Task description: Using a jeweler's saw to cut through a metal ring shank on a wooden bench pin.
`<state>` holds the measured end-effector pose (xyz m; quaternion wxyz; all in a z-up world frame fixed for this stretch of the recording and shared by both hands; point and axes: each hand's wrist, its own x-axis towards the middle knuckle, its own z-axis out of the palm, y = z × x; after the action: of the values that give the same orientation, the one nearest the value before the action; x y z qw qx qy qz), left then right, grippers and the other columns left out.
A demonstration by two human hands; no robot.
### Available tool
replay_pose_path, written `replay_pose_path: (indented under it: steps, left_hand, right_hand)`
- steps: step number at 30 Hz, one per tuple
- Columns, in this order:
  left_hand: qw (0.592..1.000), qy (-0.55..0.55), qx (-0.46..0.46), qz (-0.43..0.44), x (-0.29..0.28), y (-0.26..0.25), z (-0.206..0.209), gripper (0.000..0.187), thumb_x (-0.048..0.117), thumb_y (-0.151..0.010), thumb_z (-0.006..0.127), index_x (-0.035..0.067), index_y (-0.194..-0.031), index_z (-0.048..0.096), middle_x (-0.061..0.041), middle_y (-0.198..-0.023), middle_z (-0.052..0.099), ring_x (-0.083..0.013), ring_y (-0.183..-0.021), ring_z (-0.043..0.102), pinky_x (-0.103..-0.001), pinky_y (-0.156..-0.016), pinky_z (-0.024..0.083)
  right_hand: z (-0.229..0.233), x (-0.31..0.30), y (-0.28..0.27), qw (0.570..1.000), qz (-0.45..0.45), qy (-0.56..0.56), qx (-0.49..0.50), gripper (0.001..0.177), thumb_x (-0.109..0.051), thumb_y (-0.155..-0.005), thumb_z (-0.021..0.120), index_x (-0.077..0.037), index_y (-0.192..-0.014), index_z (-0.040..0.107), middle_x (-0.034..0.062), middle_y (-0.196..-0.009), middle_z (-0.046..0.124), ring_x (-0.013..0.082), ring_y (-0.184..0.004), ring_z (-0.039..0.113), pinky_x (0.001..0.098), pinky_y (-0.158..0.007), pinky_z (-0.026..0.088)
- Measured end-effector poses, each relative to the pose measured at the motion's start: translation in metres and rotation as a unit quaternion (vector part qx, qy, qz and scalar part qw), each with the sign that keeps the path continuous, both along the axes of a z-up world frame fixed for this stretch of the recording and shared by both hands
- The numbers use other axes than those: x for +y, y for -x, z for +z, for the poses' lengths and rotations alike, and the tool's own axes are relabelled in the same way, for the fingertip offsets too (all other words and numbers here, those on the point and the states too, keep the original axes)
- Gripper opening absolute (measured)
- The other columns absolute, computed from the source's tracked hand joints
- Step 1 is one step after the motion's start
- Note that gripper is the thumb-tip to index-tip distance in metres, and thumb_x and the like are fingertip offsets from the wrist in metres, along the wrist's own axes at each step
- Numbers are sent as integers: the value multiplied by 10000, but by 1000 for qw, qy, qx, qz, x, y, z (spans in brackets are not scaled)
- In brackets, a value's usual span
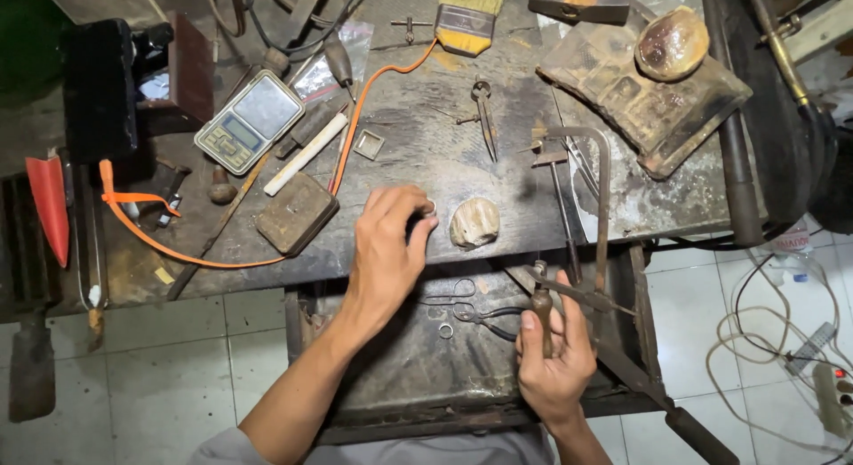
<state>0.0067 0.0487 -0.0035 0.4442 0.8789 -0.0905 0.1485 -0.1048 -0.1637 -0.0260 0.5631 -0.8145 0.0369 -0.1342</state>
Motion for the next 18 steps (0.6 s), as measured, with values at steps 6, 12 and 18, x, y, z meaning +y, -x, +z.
replay_pose_path:
  steps: [6,12,18]
  left_hand:
    - [999,10,-28,39,15,3,16,65,62,-911,776,6,-944,769,-122,-913,791,-223,-798,766,-332,-758,606]
    - [977,-139,-67,150,81,-20,9,181,-2,-936,684,-19,-1115,706,-193,-968,743,-385,-822,683,-472,-758,505]
    - [951,-225,79,198,110,-40,10,192,78,-902,765,39,-1088,732,-167,-900,755,-470,-815,671,-568,-741,490]
  right_hand:
    - [-1,-3,2,999,6,-41,7,593,-23,-965,621,52,-1516,416,8,-731,581,53,-491,494,175,-458,475]
    - [-2,-3,3,1000,19,-18,3,601,-55,-979,615,5,-1538,401,-16,-680,602,27,-447,485,160,-431,456]
    - [-4,1,5,1000,2,20,-2,611,-91,-924,721,-5,-1491,511,-6,-911,716,25,-729,606,140,-690,533]
